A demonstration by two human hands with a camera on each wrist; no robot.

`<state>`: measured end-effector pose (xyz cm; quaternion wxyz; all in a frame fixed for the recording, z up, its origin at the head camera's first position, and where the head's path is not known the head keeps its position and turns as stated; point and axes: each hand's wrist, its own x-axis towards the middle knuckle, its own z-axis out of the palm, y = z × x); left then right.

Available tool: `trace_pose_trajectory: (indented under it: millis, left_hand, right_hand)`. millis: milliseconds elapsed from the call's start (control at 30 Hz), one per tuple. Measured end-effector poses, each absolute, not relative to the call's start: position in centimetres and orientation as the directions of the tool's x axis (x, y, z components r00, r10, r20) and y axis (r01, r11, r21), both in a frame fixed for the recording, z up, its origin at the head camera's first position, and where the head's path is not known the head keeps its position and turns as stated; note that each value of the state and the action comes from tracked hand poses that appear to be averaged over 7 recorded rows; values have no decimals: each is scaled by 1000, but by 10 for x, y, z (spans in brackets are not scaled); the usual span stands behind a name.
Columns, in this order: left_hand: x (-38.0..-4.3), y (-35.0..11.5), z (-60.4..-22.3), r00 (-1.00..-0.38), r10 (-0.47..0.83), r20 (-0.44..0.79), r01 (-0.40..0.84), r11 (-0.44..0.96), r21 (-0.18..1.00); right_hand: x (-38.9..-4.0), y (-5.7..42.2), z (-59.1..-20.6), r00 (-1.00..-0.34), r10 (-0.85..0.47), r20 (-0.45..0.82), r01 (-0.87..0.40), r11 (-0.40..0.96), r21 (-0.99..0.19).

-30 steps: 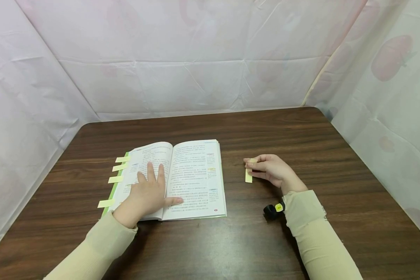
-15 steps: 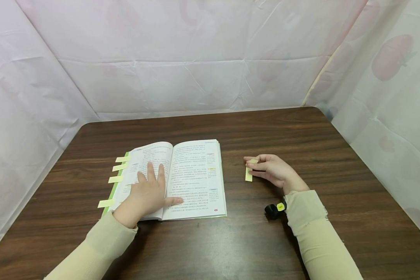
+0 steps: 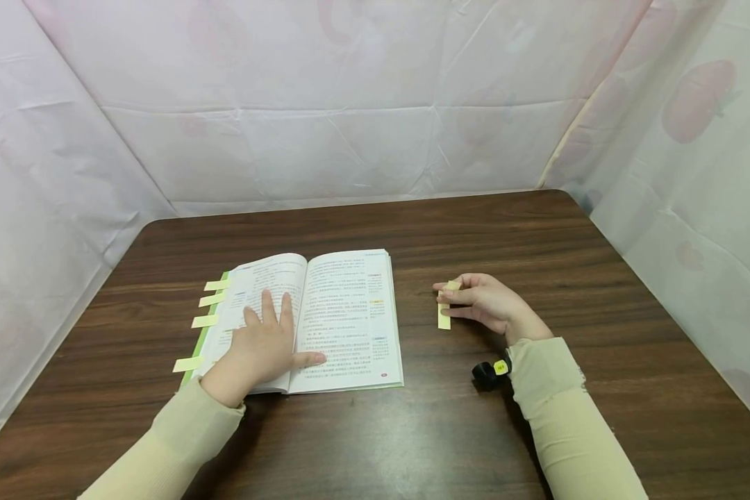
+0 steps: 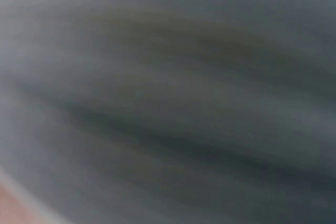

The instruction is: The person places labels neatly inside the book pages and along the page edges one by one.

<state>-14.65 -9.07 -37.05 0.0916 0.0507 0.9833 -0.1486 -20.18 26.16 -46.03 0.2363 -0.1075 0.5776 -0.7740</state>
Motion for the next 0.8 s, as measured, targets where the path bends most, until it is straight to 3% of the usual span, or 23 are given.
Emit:
trace_pose_trajectory:
  millis: [800]
  left_hand:
    - [-147,-91,-372,-978,73,-193,129,947,-293]
  right_hand:
    - [-199,266,-458,-814,-580,-25,208,-251,-945]
